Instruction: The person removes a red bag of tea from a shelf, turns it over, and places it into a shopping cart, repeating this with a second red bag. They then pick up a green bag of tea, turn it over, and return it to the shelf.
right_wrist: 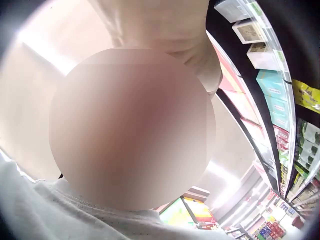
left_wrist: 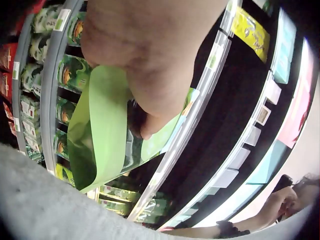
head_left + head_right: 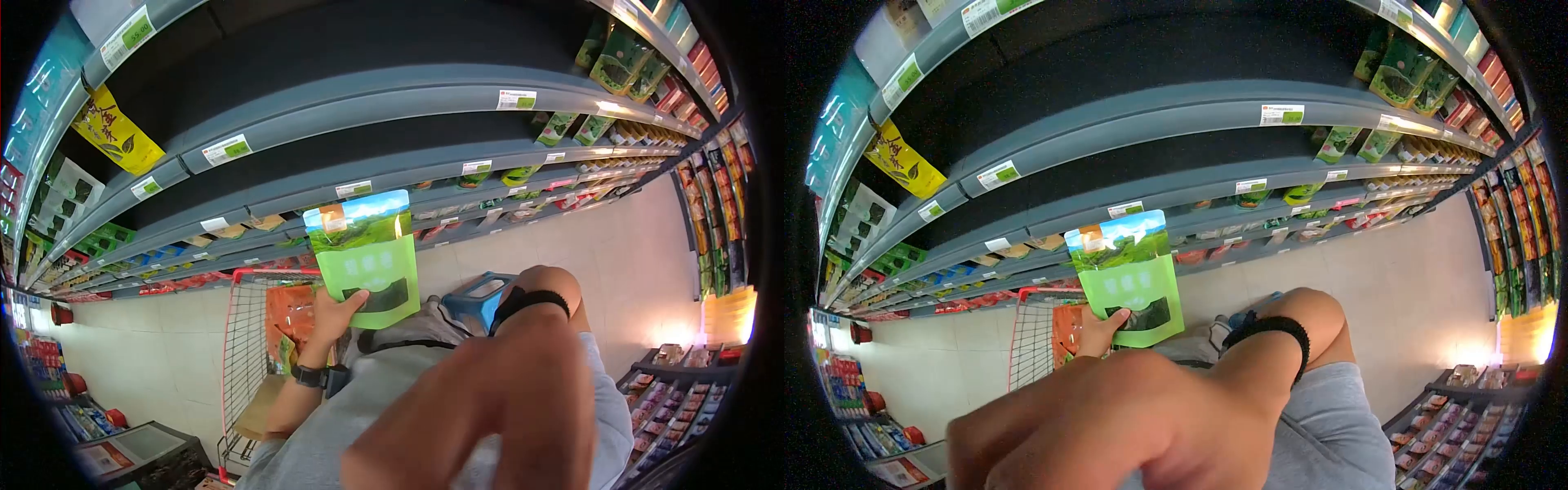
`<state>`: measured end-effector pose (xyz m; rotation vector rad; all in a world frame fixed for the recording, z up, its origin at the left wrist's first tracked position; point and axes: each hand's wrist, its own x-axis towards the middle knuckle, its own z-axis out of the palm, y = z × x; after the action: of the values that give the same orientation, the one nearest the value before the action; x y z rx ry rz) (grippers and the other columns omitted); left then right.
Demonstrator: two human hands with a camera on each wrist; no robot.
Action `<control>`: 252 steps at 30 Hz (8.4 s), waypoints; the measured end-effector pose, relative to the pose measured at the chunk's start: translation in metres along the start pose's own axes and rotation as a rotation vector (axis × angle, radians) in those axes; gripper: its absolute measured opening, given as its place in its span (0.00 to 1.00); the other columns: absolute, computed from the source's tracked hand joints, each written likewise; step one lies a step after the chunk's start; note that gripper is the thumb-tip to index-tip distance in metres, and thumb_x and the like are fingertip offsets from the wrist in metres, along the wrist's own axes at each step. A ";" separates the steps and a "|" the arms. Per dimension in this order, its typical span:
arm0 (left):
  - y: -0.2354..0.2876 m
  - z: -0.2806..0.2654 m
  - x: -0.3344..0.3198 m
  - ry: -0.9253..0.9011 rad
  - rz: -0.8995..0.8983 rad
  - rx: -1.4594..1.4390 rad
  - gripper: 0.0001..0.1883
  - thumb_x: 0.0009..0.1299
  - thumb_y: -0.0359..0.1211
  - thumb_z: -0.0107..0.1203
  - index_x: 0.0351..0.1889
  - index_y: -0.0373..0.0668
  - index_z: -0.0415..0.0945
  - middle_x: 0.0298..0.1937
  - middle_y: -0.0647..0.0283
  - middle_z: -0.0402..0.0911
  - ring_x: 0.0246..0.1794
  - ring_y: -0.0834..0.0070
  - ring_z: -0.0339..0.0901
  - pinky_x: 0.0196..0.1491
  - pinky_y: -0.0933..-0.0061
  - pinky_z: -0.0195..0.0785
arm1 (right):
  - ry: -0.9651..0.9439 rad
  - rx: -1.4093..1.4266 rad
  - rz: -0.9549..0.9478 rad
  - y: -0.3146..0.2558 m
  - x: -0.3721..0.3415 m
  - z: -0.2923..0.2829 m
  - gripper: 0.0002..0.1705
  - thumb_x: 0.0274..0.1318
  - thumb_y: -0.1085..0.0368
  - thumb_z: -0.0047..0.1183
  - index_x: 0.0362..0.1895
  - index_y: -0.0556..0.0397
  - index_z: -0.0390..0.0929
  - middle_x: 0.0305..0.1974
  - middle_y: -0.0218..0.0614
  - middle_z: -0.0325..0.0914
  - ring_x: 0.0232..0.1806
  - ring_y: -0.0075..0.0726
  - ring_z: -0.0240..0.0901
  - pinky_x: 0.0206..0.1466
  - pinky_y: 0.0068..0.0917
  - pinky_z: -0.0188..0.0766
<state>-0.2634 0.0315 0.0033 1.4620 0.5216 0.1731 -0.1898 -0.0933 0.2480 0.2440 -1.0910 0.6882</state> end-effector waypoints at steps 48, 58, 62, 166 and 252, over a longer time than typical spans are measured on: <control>0.012 0.009 0.014 -0.101 0.032 -0.030 0.12 0.61 0.27 0.61 0.41 0.33 0.77 0.36 0.65 0.81 0.34 0.81 0.75 0.39 0.77 0.70 | 0.030 -0.390 0.149 -0.062 0.023 -0.013 0.14 0.61 0.61 0.47 0.41 0.61 0.70 0.28 0.47 0.74 0.23 0.39 0.71 0.26 0.33 0.69; 0.012 0.005 0.013 -0.107 0.019 0.003 0.12 0.61 0.26 0.61 0.42 0.33 0.77 0.35 0.66 0.81 0.33 0.82 0.75 0.37 0.79 0.69 | 0.348 -0.737 0.127 -0.070 0.021 0.015 0.12 0.61 0.61 0.45 0.40 0.58 0.70 0.26 0.45 0.74 0.20 0.38 0.71 0.25 0.33 0.69; 0.007 0.006 0.009 -0.092 0.018 -0.059 0.13 0.61 0.27 0.61 0.43 0.33 0.77 0.36 0.66 0.81 0.34 0.81 0.76 0.39 0.78 0.70 | 0.436 -0.784 0.152 -0.056 0.033 0.023 0.11 0.62 0.61 0.44 0.40 0.56 0.70 0.25 0.44 0.74 0.19 0.37 0.70 0.24 0.33 0.69; -0.014 -0.036 0.076 0.057 -0.025 -0.435 0.15 0.69 0.30 0.54 0.51 0.32 0.73 0.48 0.61 0.78 0.47 0.76 0.73 0.49 0.75 0.66 | 0.826 -1.146 0.921 -0.038 -0.177 -0.212 0.13 0.58 0.72 0.53 0.48 0.63 0.73 0.38 0.33 0.78 0.37 0.19 0.73 0.40 0.17 0.71; -0.437 -0.159 -0.151 0.551 -0.749 -0.574 0.13 0.66 0.34 0.55 0.20 0.42 0.72 0.16 0.68 0.69 0.15 0.82 0.64 0.19 0.81 0.58 | 0.800 -0.893 1.846 0.079 -0.277 -0.190 0.10 0.58 0.69 0.50 0.44 0.55 0.75 0.39 0.32 0.77 0.39 0.25 0.74 0.43 0.22 0.71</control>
<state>-0.5520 0.0584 -0.3898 0.5784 1.3106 0.1097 -0.1779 -0.0451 -0.0940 -1.8826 -0.4556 1.5486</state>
